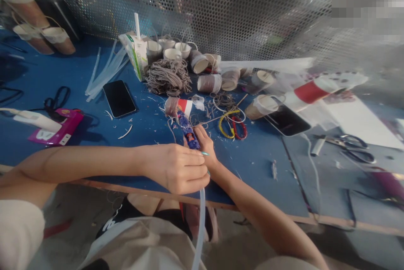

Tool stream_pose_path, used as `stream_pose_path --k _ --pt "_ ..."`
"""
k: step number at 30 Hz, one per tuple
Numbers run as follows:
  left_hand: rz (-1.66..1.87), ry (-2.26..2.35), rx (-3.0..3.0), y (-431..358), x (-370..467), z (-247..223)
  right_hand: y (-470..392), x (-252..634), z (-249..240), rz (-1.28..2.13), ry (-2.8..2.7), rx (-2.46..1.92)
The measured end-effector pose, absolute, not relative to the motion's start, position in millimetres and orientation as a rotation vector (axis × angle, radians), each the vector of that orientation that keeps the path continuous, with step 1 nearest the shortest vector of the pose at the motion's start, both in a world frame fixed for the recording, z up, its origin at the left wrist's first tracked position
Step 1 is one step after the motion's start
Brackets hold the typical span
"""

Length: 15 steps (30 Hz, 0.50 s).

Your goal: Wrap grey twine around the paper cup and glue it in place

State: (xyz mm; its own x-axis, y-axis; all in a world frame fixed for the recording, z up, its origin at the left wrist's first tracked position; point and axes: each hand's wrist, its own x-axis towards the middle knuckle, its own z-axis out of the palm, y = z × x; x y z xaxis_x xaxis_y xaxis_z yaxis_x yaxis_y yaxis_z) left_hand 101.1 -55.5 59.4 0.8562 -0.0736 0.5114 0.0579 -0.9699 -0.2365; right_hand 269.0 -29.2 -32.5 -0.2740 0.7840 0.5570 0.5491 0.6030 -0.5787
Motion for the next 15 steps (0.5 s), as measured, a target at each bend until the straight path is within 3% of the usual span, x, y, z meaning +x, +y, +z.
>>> stream_pose_path --k 15 --pt "-1.015 0.005 -2.643 -52.8 99.2 53.4 -27.8 268.5 -32.5 0.365 -1.941 -1.087"
